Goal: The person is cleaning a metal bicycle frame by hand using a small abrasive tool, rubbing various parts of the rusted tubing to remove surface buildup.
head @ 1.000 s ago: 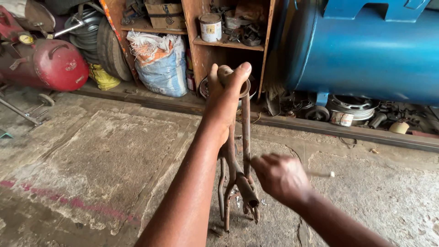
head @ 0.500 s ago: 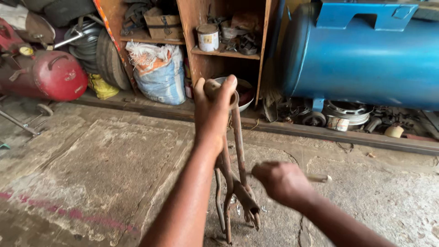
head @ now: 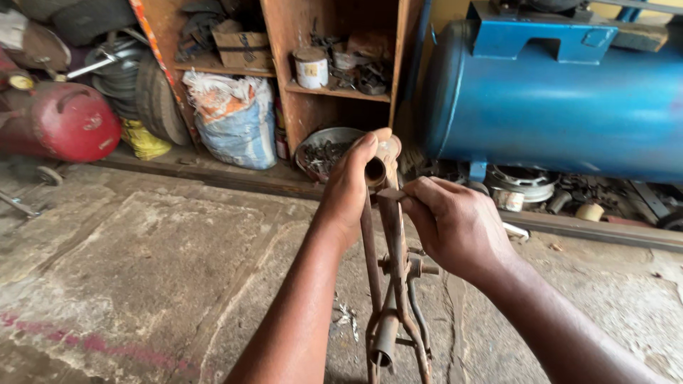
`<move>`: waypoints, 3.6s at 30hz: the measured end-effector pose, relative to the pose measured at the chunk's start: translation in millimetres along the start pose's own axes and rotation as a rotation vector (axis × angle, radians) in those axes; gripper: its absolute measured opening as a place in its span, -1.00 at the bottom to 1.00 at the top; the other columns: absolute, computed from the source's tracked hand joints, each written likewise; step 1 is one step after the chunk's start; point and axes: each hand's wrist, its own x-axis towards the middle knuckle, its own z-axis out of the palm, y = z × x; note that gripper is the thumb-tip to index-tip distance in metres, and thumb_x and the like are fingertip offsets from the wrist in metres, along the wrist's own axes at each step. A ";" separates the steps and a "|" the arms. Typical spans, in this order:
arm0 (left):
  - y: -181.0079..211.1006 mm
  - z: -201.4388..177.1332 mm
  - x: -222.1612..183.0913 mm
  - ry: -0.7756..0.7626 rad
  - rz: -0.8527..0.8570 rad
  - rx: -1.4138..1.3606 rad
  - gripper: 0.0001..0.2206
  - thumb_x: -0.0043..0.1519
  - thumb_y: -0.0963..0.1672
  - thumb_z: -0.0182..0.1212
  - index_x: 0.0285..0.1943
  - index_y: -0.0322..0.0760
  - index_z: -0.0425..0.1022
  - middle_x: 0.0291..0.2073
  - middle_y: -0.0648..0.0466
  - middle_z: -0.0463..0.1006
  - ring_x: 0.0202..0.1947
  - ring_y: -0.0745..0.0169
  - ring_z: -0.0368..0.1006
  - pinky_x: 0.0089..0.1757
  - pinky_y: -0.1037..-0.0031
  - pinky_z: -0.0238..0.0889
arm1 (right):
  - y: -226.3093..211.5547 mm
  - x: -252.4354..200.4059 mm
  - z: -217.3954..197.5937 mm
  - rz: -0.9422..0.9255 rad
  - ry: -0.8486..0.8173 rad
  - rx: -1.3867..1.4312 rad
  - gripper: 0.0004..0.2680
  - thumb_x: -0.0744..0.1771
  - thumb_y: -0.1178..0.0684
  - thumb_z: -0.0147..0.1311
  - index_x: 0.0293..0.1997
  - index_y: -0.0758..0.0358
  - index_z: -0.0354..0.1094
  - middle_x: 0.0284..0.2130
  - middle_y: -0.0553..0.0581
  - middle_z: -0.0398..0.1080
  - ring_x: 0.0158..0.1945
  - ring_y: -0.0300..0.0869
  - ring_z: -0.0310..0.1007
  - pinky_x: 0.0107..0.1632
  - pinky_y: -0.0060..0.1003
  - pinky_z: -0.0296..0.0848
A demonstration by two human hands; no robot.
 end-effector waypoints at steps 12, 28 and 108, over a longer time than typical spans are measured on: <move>-7.3 12.5 11.6 0.022 0.043 0.222 -0.45 0.34 0.12 -0.19 0.30 -0.25 0.44 0.14 -0.11 0.56 0.20 0.07 0.45 0.17 0.25 0.28 | 45.1 -39.3 15.2 -0.120 -0.087 -0.059 -0.86 0.40 0.02 0.02 -0.19 0.21 0.48 -0.51 0.05 0.48 -0.62 -0.35 0.32 -0.65 -0.39 0.34; -1.7 -10.4 8.8 0.049 -0.033 0.315 -0.46 0.32 0.13 -0.30 0.24 -0.13 0.47 0.12 0.00 0.51 0.24 0.10 0.33 0.16 0.10 0.13 | 38.2 -62.4 41.0 -0.173 -0.288 0.081 -0.75 0.43 0.14 -0.25 -0.20 0.24 0.48 -0.30 0.20 0.57 -0.55 -0.33 0.46 -0.76 -0.53 0.26; 35.4 -22.3 -1.9 0.298 -0.151 0.632 -0.39 0.05 0.16 0.36 0.18 -0.21 0.48 -0.09 -0.15 0.64 -0.17 0.08 0.69 -0.14 0.22 0.54 | 15.9 -92.4 101.1 0.717 -0.685 0.407 -0.70 0.35 -0.22 -0.03 -0.13 0.22 0.46 -0.42 0.11 0.58 -0.40 -0.22 0.57 -0.25 -0.19 0.60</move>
